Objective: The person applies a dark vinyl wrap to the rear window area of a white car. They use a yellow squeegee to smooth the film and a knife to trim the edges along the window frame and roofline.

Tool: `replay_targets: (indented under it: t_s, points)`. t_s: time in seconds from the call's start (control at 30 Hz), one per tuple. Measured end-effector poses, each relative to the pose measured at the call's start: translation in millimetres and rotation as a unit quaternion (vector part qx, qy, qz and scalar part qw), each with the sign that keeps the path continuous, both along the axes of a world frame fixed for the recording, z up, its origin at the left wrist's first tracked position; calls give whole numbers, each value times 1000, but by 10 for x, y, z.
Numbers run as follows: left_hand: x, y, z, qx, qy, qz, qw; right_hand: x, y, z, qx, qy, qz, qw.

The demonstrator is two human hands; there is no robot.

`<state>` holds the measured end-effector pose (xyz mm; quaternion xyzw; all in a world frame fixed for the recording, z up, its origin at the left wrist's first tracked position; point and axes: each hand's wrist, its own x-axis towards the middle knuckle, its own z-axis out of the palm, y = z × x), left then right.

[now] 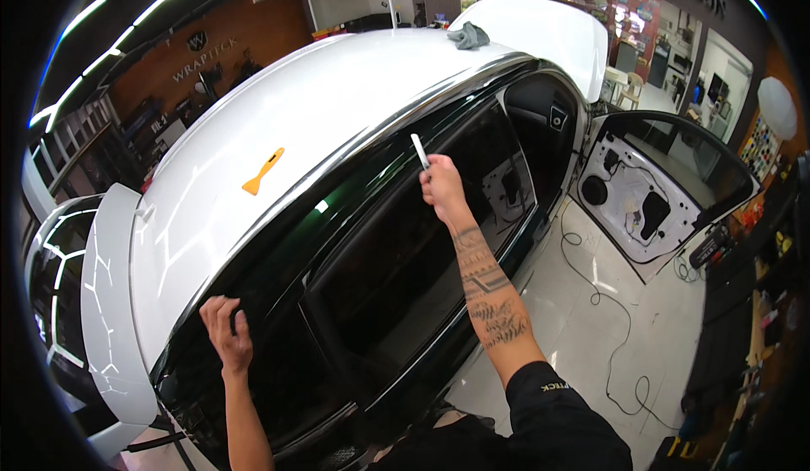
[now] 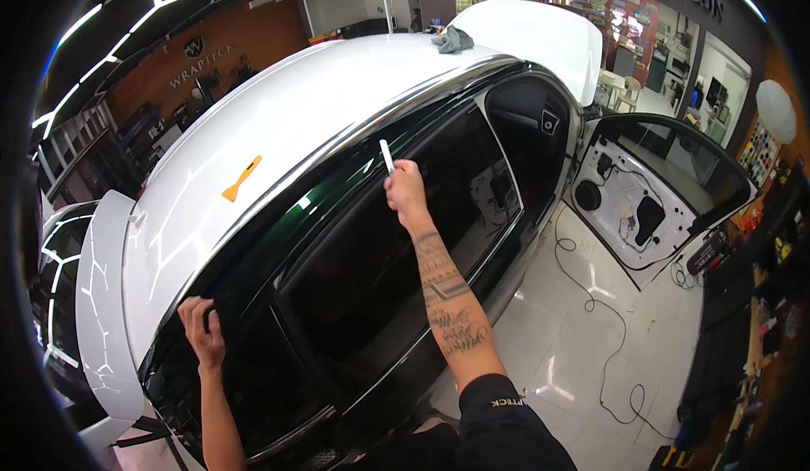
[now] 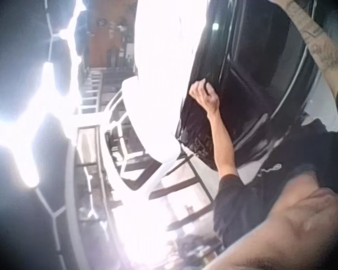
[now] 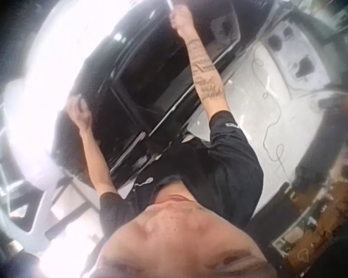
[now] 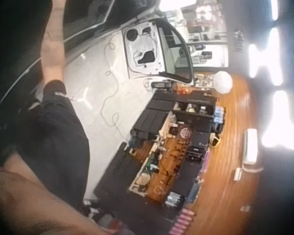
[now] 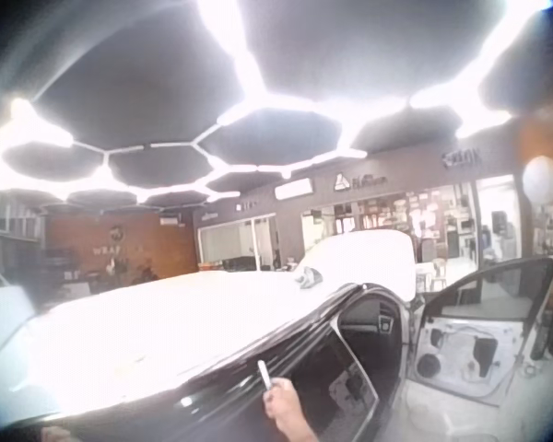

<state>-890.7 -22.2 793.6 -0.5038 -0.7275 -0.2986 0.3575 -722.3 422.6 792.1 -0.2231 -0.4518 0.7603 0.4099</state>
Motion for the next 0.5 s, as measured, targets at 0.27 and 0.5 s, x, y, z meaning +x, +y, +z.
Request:
replay_targets:
  t_s: [0.27,0.5]
  points:
    - [-250,-1349,-488,16,-41,140,989,-540,-143,209,-9,11,-60,998]
    - [-435,-1725,-710,20,-51,159,986,-469,-386,168,15,9,51,999]
